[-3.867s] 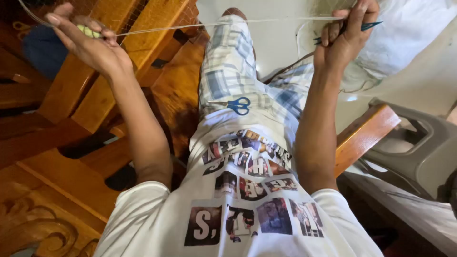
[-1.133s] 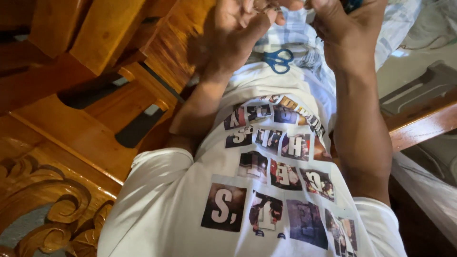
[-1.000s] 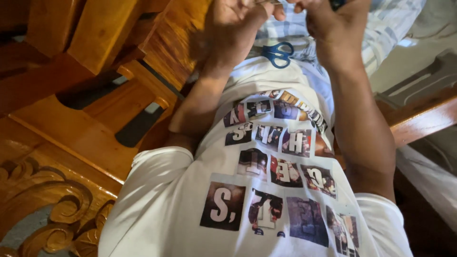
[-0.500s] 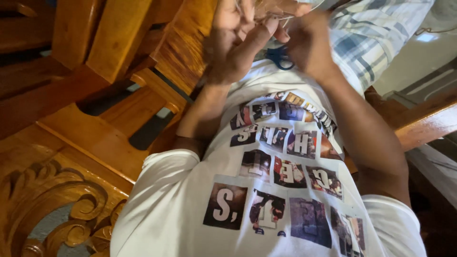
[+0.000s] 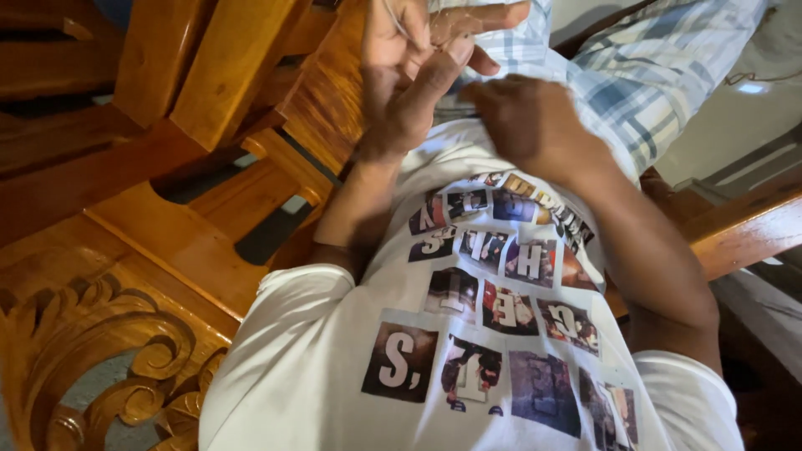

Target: Preparing fishing gear by threading and tying fishing line using a small tool

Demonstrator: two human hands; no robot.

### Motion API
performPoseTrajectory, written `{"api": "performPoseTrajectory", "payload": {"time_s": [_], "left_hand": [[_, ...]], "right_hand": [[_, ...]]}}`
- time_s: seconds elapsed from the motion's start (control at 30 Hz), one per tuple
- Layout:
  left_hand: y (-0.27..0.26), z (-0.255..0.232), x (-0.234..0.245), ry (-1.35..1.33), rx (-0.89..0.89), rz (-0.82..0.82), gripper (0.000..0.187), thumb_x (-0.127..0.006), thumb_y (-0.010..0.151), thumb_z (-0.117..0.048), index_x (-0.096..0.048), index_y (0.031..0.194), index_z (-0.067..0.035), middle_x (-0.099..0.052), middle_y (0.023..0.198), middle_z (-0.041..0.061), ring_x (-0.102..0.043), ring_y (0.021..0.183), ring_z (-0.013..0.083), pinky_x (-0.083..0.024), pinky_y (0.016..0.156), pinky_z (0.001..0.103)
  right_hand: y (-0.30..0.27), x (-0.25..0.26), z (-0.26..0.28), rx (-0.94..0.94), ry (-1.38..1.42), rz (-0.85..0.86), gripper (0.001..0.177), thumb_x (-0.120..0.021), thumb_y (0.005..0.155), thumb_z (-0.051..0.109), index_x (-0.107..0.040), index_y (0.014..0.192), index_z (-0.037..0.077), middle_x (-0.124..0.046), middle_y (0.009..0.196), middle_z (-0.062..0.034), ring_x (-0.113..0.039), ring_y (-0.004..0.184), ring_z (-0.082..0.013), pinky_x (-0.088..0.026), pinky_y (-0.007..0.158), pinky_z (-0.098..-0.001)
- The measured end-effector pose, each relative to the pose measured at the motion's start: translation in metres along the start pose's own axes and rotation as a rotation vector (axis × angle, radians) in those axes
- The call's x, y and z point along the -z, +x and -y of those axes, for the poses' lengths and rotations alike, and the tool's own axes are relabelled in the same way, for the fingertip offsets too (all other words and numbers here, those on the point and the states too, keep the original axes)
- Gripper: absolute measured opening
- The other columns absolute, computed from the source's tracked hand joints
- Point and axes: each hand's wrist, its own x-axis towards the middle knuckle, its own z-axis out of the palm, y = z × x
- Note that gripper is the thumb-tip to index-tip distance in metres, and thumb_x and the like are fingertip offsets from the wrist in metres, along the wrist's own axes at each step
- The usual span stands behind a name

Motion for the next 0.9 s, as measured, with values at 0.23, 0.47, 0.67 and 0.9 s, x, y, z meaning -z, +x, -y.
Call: {"api": "performPoseTrajectory", "payload": {"time_s": [0.23,0.47,0.67,0.9], "left_hand": [[-0.001,-0.018,-0.004,0.099,-0.055,0.038,0.019,-0.043,0.099,-0.009,-0.029,0.086,-0.010,-0.058,0.108,0.034,-0.061,0.111,0.0389,-0.057,0.071,0.030],[-0.005,-0.007,-0.004,0.192,-0.243,-0.012,0.018,-0.054,0.092,-0.008,-0.037,0.089,-0.009,-0.038,0.075,0.006,-0.063,0.065,0.0253,-0.058,0.055,0.030],[-0.007,-0.008,-0.007,0.231,-0.251,0.030,0.016,-0.051,0.093,0.000,-0.037,0.090,-0.006,-0.054,0.121,0.026,-0.061,0.112,0.0317,-0.064,0.069,0.031],[-0.010,-0.013,-0.016,0.210,-0.207,0.033,0.015,-0.050,0.098,-0.009,-0.039,0.088,-0.007,-0.055,0.121,0.026,-0.069,0.101,0.0387,-0.063,0.066,0.032]], "right_hand": [[-0.022,0.110,0.023,0.047,0.295,-0.162,0.019,-0.051,0.102,-0.012,-0.064,0.116,-0.013,-0.068,0.096,-0.0207,-0.063,0.080,-0.0293,-0.047,0.074,-0.0405],[0.001,0.125,0.042,0.061,-0.110,-0.355,0.037,-0.057,0.121,0.021,-0.069,0.091,0.003,-0.062,0.078,-0.0070,-0.050,0.065,-0.0258,-0.035,0.066,-0.0377],[0.000,0.117,0.034,0.127,-0.252,-0.413,0.029,-0.057,0.119,0.023,-0.075,0.106,0.005,-0.069,0.088,-0.0055,-0.055,0.070,-0.0264,-0.039,0.062,-0.0359],[-0.001,0.117,0.033,0.149,-0.360,-0.442,0.028,-0.058,0.119,0.025,-0.074,0.109,0.004,-0.060,0.075,-0.0020,-0.051,0.064,-0.0205,-0.033,0.054,-0.0322]]}}
